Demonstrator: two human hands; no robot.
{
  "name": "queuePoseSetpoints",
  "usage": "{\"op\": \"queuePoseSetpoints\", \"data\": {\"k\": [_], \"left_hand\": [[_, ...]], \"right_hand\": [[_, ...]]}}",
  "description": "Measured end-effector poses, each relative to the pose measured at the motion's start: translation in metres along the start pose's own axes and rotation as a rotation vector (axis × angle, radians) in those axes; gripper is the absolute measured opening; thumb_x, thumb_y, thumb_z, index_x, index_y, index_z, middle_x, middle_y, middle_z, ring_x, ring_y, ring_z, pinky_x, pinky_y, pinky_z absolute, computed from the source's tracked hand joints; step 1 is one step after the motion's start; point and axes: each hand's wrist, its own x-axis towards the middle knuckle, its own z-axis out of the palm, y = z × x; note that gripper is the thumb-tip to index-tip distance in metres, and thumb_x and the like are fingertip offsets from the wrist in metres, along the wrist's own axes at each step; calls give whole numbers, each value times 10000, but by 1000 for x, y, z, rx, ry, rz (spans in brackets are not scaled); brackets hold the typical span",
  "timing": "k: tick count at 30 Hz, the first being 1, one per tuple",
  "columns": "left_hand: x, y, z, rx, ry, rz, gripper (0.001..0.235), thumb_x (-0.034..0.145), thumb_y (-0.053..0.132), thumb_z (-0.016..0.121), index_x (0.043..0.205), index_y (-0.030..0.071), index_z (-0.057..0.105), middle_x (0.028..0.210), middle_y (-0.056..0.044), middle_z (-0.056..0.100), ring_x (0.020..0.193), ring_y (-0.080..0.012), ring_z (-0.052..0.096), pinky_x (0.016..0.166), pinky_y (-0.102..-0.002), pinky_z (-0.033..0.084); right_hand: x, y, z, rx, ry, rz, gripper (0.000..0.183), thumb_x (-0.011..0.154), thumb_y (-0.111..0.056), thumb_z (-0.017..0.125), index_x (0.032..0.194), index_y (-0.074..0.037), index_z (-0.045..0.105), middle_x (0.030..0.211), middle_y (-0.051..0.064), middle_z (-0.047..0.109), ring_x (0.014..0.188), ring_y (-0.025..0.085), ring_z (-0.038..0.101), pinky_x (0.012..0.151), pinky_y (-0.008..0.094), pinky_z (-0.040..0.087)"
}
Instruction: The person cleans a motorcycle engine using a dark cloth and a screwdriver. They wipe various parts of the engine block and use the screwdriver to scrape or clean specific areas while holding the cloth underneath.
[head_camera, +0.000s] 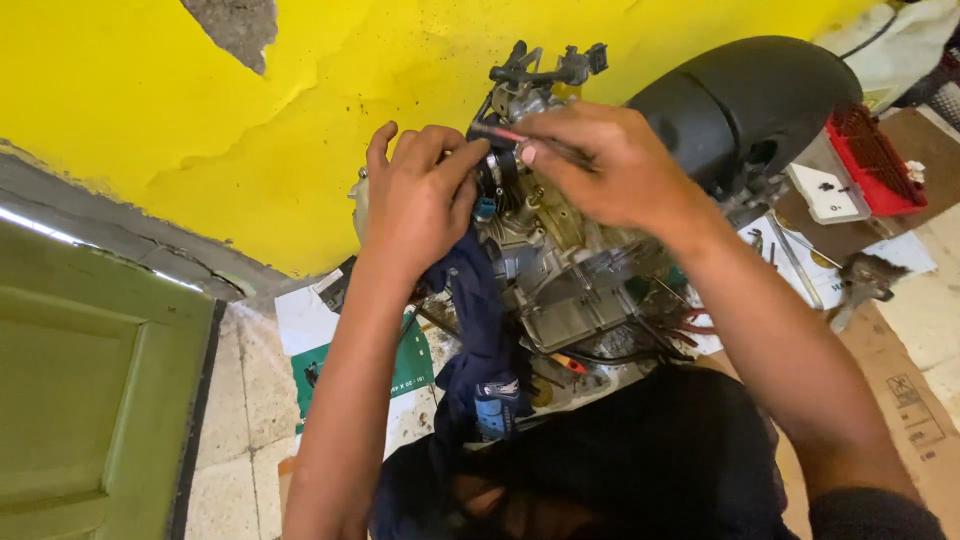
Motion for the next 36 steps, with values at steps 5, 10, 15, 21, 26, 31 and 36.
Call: {"op": "queuePoseSetpoints", "data": {"k": [5, 10, 15, 21, 26, 31, 36], "left_hand": [[0, -9, -6, 55, -170, 123, 368, 749, 25, 730, 1068, 207, 714, 1156, 80, 624, 1139, -264, 493, 862, -466, 228], [-11, -13, 2, -64, -129, 61, 358, 861, -2, 637, 1140, 224, 635, 1272, 67, 612, 1284, -290, 497, 994, -471, 179], [-9, -11, 2, -22, -149, 55, 382, 859, 56, 621, 1218, 186, 630, 1319, 25, 570, 1318, -309, 444, 980, -496, 206], [-7, -6, -1, 0, -157, 38, 319, 898, 148, 592, 1213, 191, 610, 1322, 30, 539, 1322, -321, 406, 989, -510, 223], [-9, -10, 2, -3, -173, 37, 309, 928, 186, 649, 1237, 199, 641, 1325, 61, 566, 1326, -311, 402, 999, -534, 209], [-9, -7, -1, 6, -172, 38, 297, 963, 171, 678, 1254, 191, 626, 1324, 57, 574, 1344, -328, 403, 1020, -546, 191], [-6, -9, 2, -32, -137, 17, 252, 945, 185, 717, 1194, 185, 682, 1292, 43, 614, 1302, -306, 453, 1032, -504, 168]], "right_hand": [[23, 30, -19, -328, -243, -202, 286, 981, -287, 578, 1096, -77, 736, 717, 42, 582, 609, 188, 535, 375, 306, 385], [45, 21, -26, -583, -519, -285, 268, 946, -377, 578, 1084, -209, 734, 802, -28, 648, 595, 206, 624, 348, 369, 441], [59, 39, -25, -468, -693, -191, 352, 918, -396, 568, 1185, -189, 669, 1018, -7, 665, 842, 216, 656, 679, 426, 536], [111, -2, -22, -873, -810, -437, 211, 923, -468, 524, 961, -346, 692, 844, -22, 588, 855, 231, 629, 648, 440, 421], [94, 16, -16, -926, -527, -802, 262, 923, -485, 584, 783, -293, 694, 800, -48, 589, 783, 221, 650, 603, 452, 437], [69, 26, -20, -1007, -293, -849, 205, 953, -527, 580, 910, -354, 680, 777, -103, 532, 762, 159, 629, 644, 362, 429], [31, 31, -11, -981, -302, -577, 298, 929, -518, 599, 1111, -304, 696, 913, -69, 676, 770, 146, 677, 623, 319, 494]]}}
